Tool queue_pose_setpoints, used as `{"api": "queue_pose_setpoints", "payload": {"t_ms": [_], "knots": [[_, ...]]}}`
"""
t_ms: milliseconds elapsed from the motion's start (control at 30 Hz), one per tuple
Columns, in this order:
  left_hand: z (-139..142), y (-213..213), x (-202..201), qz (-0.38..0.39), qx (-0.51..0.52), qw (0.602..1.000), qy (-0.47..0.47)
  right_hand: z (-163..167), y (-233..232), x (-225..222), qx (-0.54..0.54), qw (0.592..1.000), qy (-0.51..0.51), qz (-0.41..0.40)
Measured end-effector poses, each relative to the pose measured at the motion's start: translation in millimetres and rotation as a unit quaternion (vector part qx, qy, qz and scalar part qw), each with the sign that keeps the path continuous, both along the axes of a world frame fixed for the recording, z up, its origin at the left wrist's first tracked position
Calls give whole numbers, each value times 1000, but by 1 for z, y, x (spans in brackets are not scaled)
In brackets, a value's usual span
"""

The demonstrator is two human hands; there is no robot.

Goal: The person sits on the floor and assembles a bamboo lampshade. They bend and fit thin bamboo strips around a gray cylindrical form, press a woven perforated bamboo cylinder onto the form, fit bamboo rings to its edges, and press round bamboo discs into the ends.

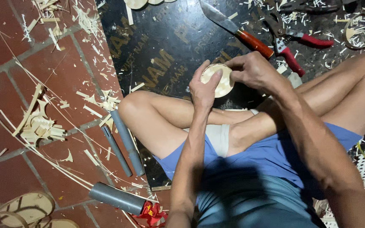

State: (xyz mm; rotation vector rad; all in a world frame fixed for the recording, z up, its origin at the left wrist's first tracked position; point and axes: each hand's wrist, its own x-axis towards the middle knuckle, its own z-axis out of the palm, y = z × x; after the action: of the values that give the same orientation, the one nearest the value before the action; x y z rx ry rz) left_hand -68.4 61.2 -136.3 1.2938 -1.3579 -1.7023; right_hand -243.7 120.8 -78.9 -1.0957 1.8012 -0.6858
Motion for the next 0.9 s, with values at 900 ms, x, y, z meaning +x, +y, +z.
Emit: {"api": "queue_pose_setpoints", "payload": {"t_ms": [900], "knots": [[-16,28,57,-57,339,813,470,-51,29,58,-193,804,-420,-373]]}}
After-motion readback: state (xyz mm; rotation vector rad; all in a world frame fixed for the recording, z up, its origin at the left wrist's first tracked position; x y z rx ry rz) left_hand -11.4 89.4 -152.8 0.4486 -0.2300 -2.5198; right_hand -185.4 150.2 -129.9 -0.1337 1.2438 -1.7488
